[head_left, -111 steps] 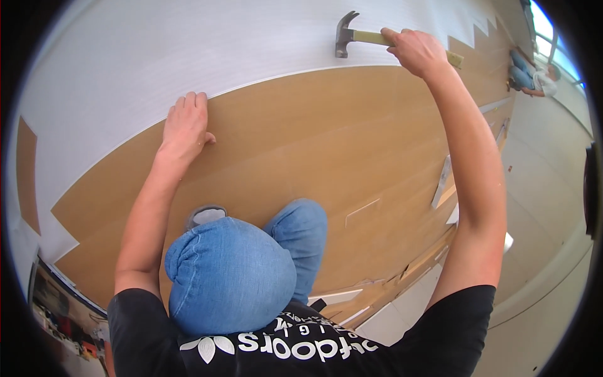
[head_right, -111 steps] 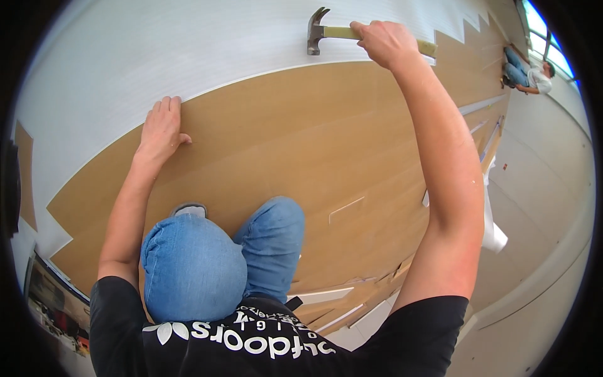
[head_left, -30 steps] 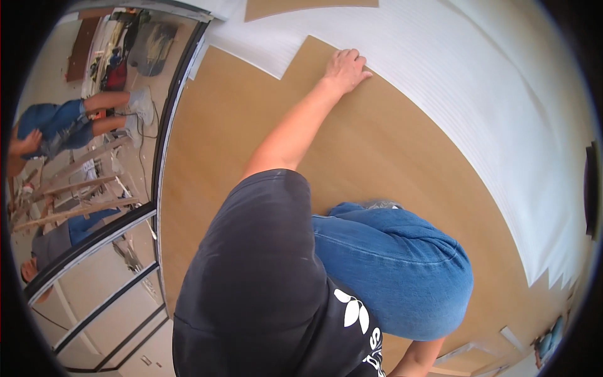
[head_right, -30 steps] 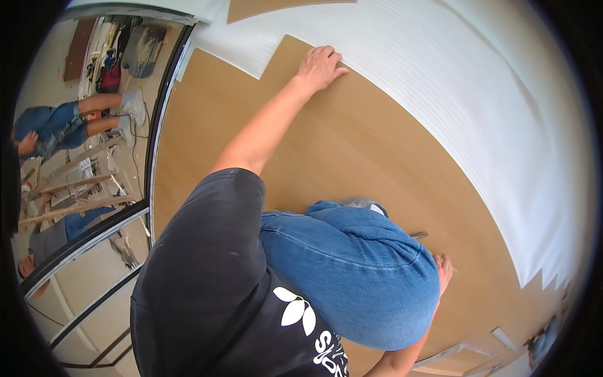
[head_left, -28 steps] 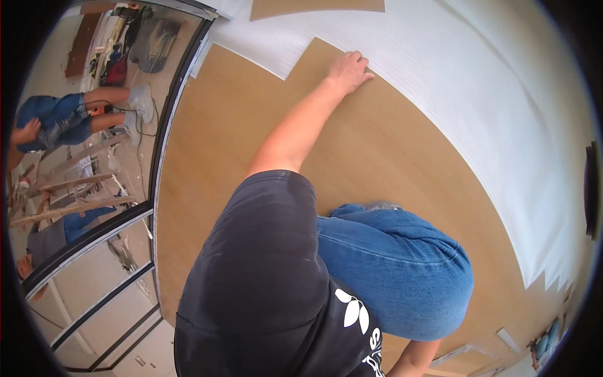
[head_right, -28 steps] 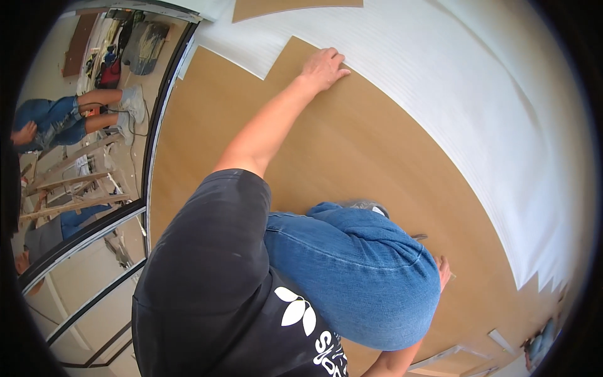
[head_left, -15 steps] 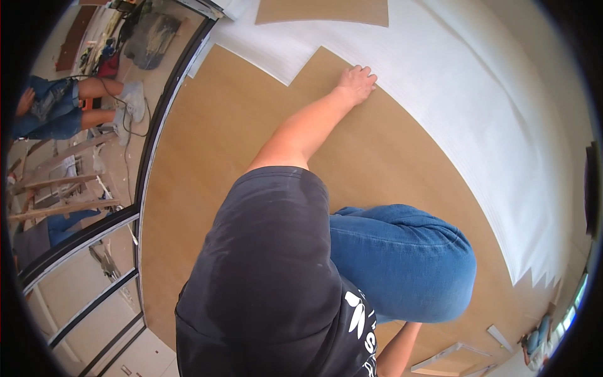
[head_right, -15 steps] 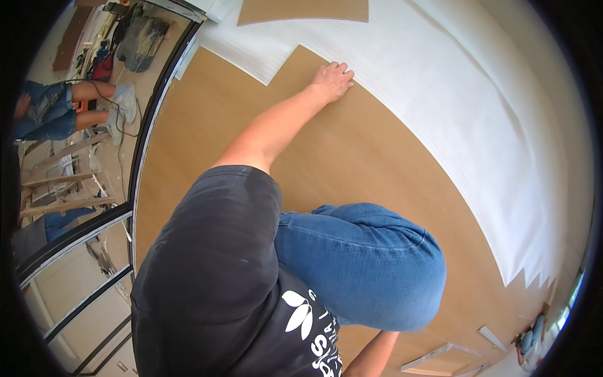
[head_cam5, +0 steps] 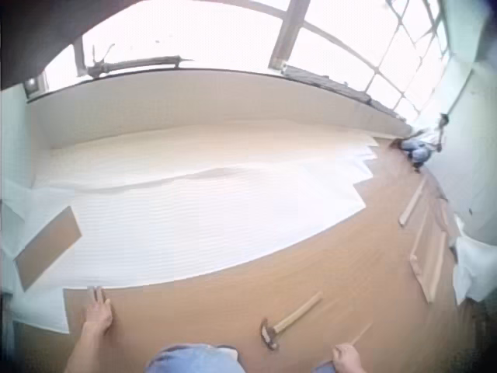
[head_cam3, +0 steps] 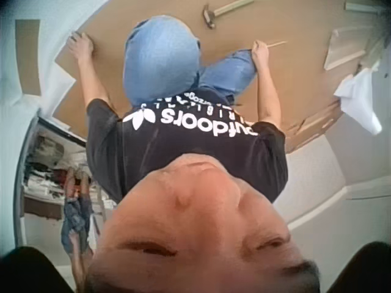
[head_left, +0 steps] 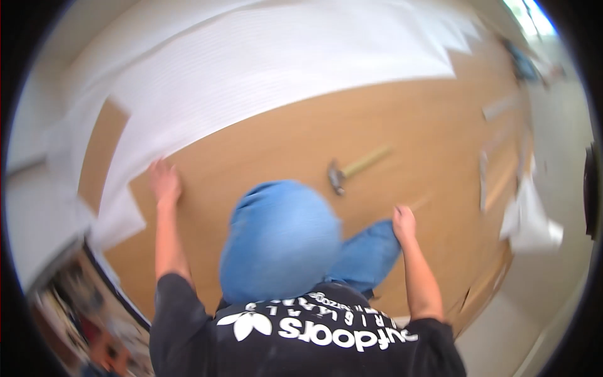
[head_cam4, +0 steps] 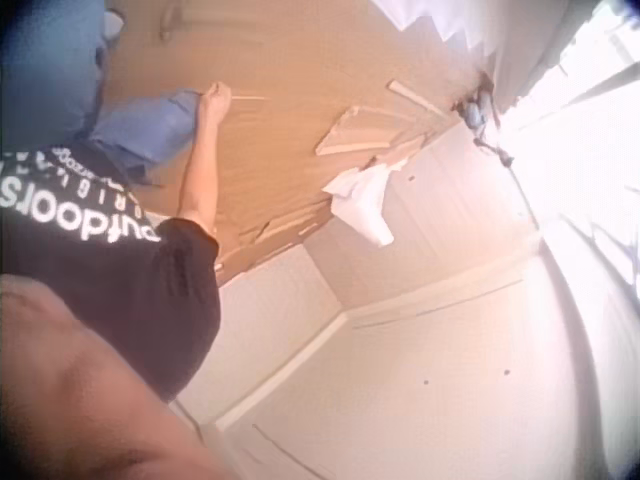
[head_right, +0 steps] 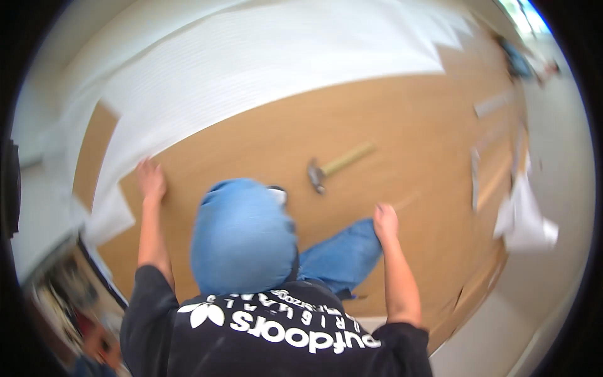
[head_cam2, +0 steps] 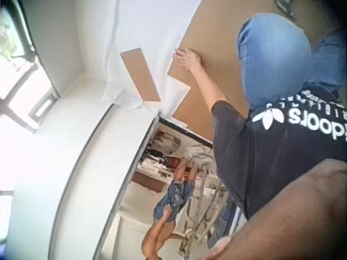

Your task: The person installs laminate flooring by fitting panels together, using a hammer and a tapping block to secure them, and marking a panel with a pencil and square for cutting.

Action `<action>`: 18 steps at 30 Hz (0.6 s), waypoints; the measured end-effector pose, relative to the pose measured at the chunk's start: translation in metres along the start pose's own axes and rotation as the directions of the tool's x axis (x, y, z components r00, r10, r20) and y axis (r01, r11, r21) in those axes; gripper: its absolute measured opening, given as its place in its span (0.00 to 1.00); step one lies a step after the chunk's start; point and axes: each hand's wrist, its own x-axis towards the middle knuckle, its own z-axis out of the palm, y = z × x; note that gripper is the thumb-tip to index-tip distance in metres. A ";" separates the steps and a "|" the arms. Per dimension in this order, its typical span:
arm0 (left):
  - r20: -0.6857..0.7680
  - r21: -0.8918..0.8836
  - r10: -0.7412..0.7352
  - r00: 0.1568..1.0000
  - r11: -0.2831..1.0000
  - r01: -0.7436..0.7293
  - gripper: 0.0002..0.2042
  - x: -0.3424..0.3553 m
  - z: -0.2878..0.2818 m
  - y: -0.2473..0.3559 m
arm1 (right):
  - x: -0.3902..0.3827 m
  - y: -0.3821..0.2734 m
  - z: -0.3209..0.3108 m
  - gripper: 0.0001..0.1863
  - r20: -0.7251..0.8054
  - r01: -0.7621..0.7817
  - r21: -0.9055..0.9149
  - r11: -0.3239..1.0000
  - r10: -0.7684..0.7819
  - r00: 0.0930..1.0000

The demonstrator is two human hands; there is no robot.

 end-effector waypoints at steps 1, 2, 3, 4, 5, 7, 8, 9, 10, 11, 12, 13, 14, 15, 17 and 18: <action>0.147 -0.020 -0.088 0.985 0.996 0.092 0.31 -0.001 -0.018 0.069 | 0.000 0.022 -0.012 0.15 0.010 -0.019 -0.053 0.998 0.019 1.000; 0.075 0.031 -0.046 0.996 0.999 0.044 0.33 0.000 -0.026 0.069 | 0.013 0.009 -0.011 0.16 0.094 -0.035 -0.072 0.997 0.042 0.995; -0.035 0.029 0.065 0.997 0.998 -0.064 0.33 -0.004 -0.040 0.109 | 0.019 0.021 -0.009 0.18 0.146 -0.066 -0.164 0.984 0.090 0.985; -0.035 0.029 0.110 0.993 0.994 -0.109 0.33 -0.004 -0.048 0.141 | 0.032 0.023 -0.002 0.22 0.097 0.046 -0.188 0.981 -0.028 0.995; -0.051 -0.016 0.273 0.961 0.962 -0.274 0.32 -0.004 -0.054 0.165 | 0.053 0.013 -0.001 0.28 0.087 0.085 -0.169 0.982 -0.071 0.994; -0.071 -0.082 0.521 0.851 0.847 -0.526 0.30 -0.003 -0.068 0.234 | 0.130 -0.010 -0.004 0.33 -0.066 0.167 -0.177 0.970 -0.181 0.981; -0.066 -0.100 0.628 0.775 0.769 -0.631 0.30 -0.005 -0.073 0.267 | 0.173 -0.026 -0.007 0.36 -0.153 0.211 -0.172 0.962 -0.238 0.959; -0.049 -0.102 0.718 0.694 0.688 -0.719 0.30 -0.003 -0.077 0.284 | 0.216 -0.064 -0.013 0.38 -0.200 0.256 -0.153 0.954 -0.284 0.938; -0.046 -0.073 0.722 0.691 0.687 -0.723 0.30 0.004 -0.080 0.296 | 0.255 -0.111 -0.021 0.39 -0.288 0.319 -0.115 0.941 -0.339 0.896; -0.040 -0.144 0.791 0.610 0.600 -0.787 0.31 0.004 -0.068 0.322 | 0.291 -0.135 -0.034 0.40 -0.358 0.360 -0.119 0.925 -0.378 0.854; -0.029 -0.178 0.849 0.528 0.515 -0.838 0.31 0.009 -0.063 0.343 | 0.323 -0.161 -0.043 0.41 -0.469 0.399 -0.082 0.913 -0.388 0.793; -0.020 -0.166 0.853 0.521 0.511 -0.843 0.31 0.010 -0.056 0.357 | 0.352 -0.182 -0.048 0.43 -0.573 0.440 -0.044 0.897 -0.384 0.724; -0.074 -0.191 0.846 0.527 0.507 -0.841 0.32 0.011 -0.049 0.368 | 0.379 -0.193 -0.047 0.46 -0.596 0.429 -0.024 0.903 -0.357 0.719; -0.132 -0.211 0.833 0.537 0.506 -0.837 0.32 0.015 -0.047 0.374 | 0.399 -0.200 -0.044 0.46 -0.633 0.427 0.005 0.904 -0.327 0.701; -0.090 -0.133 0.840 0.535 0.522 -0.842 0.32 0.010 -0.044 0.373 | 0.420 -0.181 -0.017 0.46 -0.641 0.350 0.066 0.935 -0.229 0.733; -0.088 -0.124 0.846 0.525 0.514 -0.849 0.32 0.011 -0.045 0.376 | 0.420 -0.150 0.012 0.45 -0.618 0.272 0.089 0.958 -0.161 0.769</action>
